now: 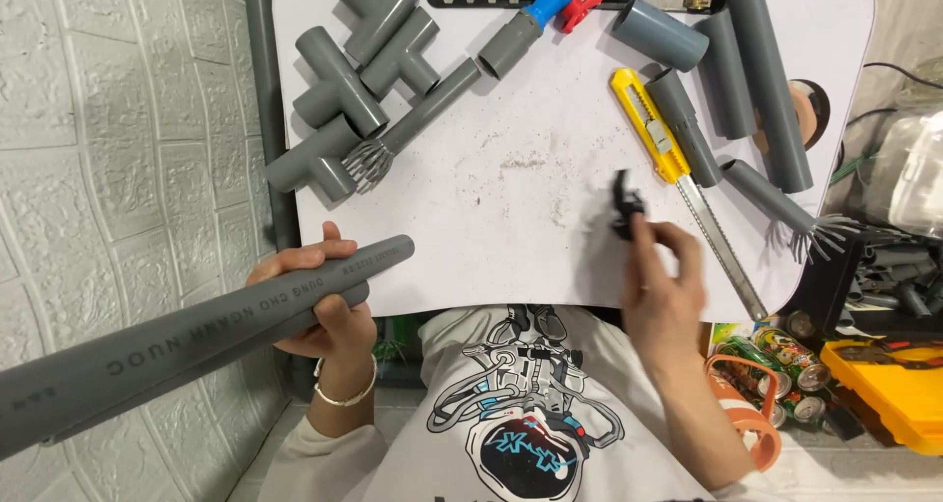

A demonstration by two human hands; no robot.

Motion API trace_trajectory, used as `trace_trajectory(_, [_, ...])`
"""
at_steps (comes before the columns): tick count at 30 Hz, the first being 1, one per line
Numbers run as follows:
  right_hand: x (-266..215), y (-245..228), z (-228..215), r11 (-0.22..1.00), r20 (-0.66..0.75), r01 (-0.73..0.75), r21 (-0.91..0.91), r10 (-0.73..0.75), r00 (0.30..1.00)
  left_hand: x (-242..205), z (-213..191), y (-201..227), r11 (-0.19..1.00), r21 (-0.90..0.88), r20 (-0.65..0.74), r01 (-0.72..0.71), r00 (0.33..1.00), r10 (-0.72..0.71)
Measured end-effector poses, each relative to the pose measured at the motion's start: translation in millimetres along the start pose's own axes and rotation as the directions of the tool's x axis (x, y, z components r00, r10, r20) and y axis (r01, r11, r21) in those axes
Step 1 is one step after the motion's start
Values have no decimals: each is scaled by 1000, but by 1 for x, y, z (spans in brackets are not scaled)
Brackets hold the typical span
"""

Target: Cleaning a work surface and organizing PVC plumbing components.

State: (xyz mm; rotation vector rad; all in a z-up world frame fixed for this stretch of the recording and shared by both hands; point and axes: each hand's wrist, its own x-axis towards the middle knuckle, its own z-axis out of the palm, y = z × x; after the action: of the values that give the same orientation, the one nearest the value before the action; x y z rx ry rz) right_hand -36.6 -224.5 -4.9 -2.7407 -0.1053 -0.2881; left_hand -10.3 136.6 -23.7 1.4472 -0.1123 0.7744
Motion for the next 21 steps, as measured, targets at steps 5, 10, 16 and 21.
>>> trace_trajectory(5, [-6, 14, -13, 985, -23, -76, -155, 74, 997, 5, 2, 4, 1000, -23, 32, -11, 999, 12])
trace_trajectory(10, [5, 10, 2, 983, -8, -87, -163, 87, 996, 10, 2, 6, 1000, -24, 45, -17, 999, 18])
trace_trajectory(16, [39, -17, 38, 997, -30, -11, -79, 9, 1000, 13, 6, 9, 999, -30, 64, -22, 998, 24])
trace_trajectory(21, [58, -50, 54, 993, 18, 122, -3, -122, 992, 16, 5, 14, 999, -8, 80, -53, 995, 54])
